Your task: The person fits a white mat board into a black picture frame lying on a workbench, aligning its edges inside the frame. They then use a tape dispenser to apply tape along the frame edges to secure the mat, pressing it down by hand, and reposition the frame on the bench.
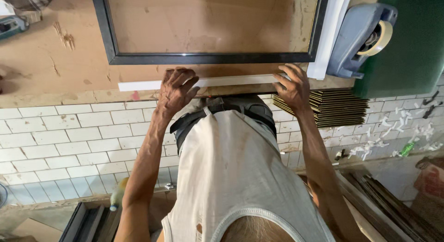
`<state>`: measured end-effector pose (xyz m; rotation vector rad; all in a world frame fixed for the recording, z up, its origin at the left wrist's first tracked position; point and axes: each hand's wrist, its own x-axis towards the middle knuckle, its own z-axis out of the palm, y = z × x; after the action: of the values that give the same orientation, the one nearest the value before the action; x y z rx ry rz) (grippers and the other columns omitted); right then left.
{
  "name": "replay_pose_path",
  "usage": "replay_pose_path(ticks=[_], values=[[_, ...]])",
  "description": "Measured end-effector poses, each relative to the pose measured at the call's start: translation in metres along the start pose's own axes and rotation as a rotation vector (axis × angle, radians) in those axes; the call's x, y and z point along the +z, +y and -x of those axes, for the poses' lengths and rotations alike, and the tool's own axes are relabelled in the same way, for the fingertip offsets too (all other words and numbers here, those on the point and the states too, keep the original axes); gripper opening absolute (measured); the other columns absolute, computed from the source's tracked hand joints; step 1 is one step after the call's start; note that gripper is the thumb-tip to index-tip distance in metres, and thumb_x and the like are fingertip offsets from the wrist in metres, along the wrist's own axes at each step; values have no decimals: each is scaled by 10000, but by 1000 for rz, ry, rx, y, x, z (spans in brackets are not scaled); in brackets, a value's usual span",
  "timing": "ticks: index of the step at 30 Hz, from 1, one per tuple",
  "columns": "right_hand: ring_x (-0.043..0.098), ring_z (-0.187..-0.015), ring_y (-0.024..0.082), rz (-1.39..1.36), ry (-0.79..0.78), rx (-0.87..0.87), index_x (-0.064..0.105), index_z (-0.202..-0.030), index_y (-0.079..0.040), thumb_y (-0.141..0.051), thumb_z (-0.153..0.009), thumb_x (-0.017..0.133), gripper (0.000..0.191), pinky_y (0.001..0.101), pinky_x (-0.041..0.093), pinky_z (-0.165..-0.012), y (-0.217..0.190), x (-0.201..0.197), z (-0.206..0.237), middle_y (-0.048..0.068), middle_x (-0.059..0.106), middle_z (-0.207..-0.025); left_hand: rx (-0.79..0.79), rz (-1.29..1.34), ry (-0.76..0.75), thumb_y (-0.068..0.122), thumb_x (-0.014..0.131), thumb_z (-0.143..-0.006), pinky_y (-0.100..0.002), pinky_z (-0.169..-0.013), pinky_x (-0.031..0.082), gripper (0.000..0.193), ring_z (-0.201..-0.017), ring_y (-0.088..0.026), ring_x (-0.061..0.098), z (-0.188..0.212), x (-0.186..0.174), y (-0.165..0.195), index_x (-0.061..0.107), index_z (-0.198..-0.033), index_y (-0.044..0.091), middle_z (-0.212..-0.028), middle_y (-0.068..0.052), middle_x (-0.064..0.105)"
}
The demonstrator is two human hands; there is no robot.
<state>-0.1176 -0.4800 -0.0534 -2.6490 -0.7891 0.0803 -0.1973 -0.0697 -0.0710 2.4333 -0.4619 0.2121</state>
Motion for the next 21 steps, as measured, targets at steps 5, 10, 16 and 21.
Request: replay_pose_path(ticks=[5,10,16,21], values=[[700,-1042,267,-47,-68,78,764,-915,-71,-115,-822,836,126,414,563,-921,-4,-20,3,85,752,-1046,-50,69,9,183,854,-810,-428,-937,528,246,-1030,-256,669,5,-2,0,749,-1012,90,-1055,-50,711],[733,-749,146,-382,-204,263,778,-982,-62,-133,-930,788,89,296,570,-666,2,-43,7,67,772,-861,-85,90,-37,172,810,-892,-420,-868,565,182,-928,-264,714,8,-10,-2,747,-1044,95,-999,-63,748],[729,-802,100,-520,-186,345,769,-1068,-27,-149,-970,760,157,238,585,-699,44,-54,-13,62,772,-906,-204,14,-143,250,808,-879,-415,-794,565,253,-912,-271,719,12,-55,-19,767,-1092,121,-1022,-84,767],[729,-841,102,-498,-196,312,769,-1096,-5,-155,-956,781,206,233,567,-732,78,-61,-64,72,778,-932,-175,-108,-86,265,800,-901,-416,-809,546,311,-900,-287,698,-21,-112,-63,796,-1196,166,-1005,-102,755]])
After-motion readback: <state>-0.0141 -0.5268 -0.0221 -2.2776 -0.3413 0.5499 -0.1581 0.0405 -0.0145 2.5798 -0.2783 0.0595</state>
